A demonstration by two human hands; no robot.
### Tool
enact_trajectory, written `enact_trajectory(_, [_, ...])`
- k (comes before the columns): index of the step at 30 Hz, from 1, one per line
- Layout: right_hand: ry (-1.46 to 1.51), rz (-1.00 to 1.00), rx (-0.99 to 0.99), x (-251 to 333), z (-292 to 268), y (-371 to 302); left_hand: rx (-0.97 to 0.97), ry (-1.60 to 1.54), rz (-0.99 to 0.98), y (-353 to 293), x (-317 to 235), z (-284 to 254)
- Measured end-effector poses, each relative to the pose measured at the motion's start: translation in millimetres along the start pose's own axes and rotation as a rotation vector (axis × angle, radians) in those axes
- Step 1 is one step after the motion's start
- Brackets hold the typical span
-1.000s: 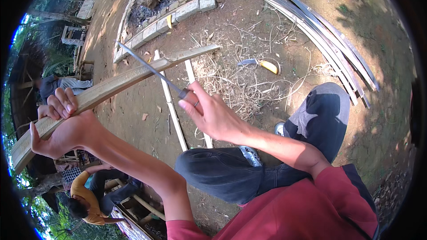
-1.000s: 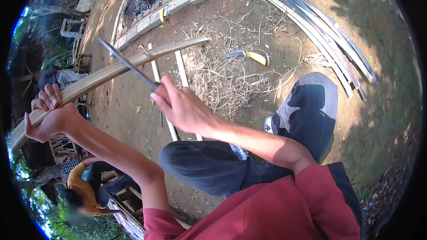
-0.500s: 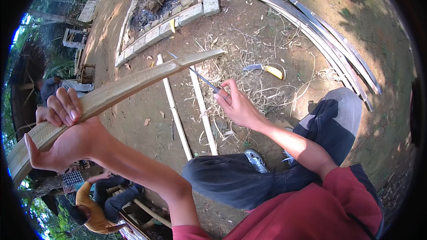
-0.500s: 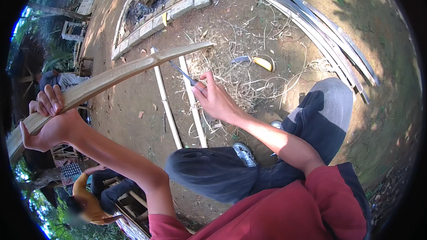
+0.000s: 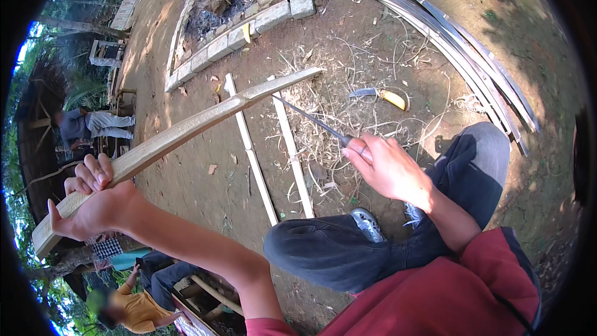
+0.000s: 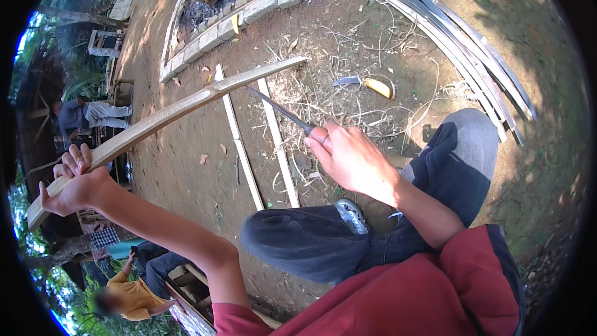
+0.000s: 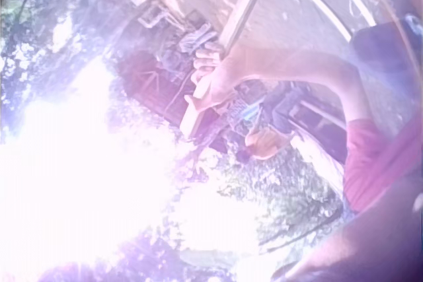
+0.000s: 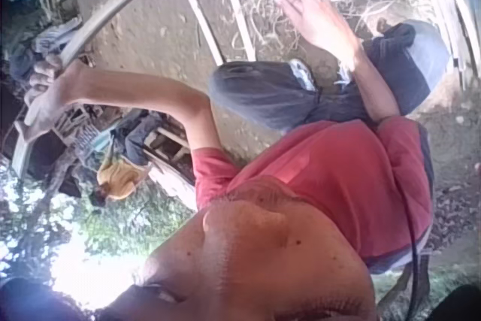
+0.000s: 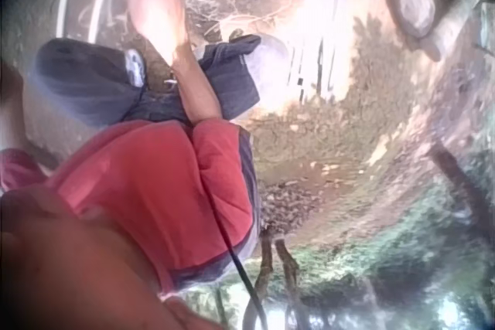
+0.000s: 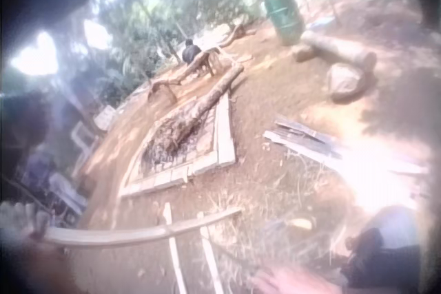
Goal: The person shaves a piece of wood using a small yellow knife and a larger bladed tool.
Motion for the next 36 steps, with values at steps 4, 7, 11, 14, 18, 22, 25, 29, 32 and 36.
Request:
enact_trajectory(4, [0.014,-0.14,-0.086,-7,-28,-27,0.046,0.072,0.02,15,-8,-13])
enact_trajectory(7, [0.05,-0.168,-0.162,-19,-36,-25,-0.001,0.074,0.03,17,-5,-10])
enact_trajectory(11, [0.371,0.198,-0.103,-25,-5,-7,0.083,0.043,-0.024,16,-6,-5])
enact_trajectory(14, [0.401,0.0,-0.045,-3,19,5,0.206,-0.034,-0.094,8,-11,-2])
enact_trajectory(18, [0.42,-0.085,0.069,35,28,11,0.374,-0.12,-0.142,2,-13,2])
enact_trajectory(22, [0.43,-0.124,0.037,32,46,22,0.183,-0.066,0.031,-16,-16,10])
enact_trajectory(25, [0.404,-0.194,-0.013,27,61,30,0.172,-0.013,0.0,-1,-11,11])
enact_trajectory(29, [0.447,-0.259,0.038,55,51,33,0.185,-0.04,-0.048,12,-8,3])
enact_trajectory(32, [0.384,-0.365,0.063,72,45,21,0.264,-0.073,-0.045,10,-7,4])
enact_trajectory(36, [0.344,-0.351,-0.123,29,59,48,0.337,-0.117,-0.07,-4,-13,13])
Point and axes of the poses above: each hand's wrist, its own y-axis towards the middle knuckle, its own z-axis out of the palm, x = y × z, the point moved 2 cm from there along y, towards the middle knuckle, and after that the axes turned 13 degrees about -x, right-handed, at the moved point
